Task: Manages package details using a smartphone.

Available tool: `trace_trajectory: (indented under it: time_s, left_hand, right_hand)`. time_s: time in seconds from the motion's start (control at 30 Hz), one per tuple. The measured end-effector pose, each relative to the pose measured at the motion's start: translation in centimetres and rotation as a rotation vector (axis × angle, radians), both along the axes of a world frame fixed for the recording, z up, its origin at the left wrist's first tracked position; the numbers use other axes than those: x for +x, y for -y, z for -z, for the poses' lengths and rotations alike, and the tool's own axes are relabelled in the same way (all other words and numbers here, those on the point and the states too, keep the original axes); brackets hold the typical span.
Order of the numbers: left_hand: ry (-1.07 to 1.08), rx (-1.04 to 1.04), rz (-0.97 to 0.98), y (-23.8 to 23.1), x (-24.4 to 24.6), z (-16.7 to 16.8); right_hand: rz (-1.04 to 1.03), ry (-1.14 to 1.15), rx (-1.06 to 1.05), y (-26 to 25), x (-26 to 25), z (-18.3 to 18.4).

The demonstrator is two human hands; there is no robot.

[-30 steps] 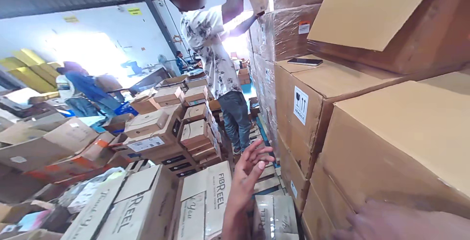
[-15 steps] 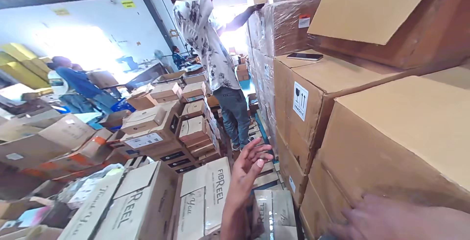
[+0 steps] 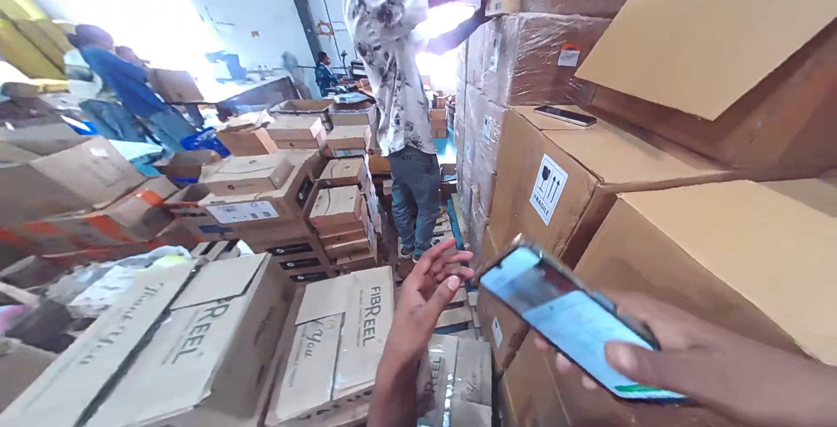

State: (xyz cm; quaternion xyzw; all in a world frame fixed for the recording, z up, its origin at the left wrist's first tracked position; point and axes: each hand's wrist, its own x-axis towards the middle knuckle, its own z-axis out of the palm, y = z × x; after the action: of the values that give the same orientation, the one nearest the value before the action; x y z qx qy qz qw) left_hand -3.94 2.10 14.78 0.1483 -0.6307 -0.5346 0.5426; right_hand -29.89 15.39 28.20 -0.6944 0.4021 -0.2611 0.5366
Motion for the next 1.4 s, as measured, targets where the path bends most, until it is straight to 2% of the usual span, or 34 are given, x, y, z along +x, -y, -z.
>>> trace_trajectory:
  time_s: [0.17,0.33,0.47,0.73,1.27,1.4]
  left_hand:
    - [-0.016,-0.025,0.020,-0.1,0.0,-0.3]
    - [-0.024,-0.132,0.126,-1.1,-1.9,-1.8]
    - [-0.047,-0.193,0.181,-2.3,-3.5,-3.4]
    - [-0.171,-0.189,0.238,-4.9,-5.4,-5.9]
    - [-0.172,-0.199,0.215,-5.9,-4.9,-5.8]
    - [-0.177,-0.184,0.217,-6.0,-4.8,-5.6]
  right_hand:
    - [0.147,0.324,0.165,0.5,-0.1,-0.5]
    - [0.104,0.509,0.117,0.3,-0.4,-0.9]
    - [0.086,0.515,0.122,0.3,-0.5,-0.9]
    - [0.066,0.513,0.132,0.0,-0.3,-1.3]
    - [0.022,0.513,0.134,0.0,-0.2,-1.1]
    - [0.037,0.455,0.141,-0.2,-0.2,-1.2]
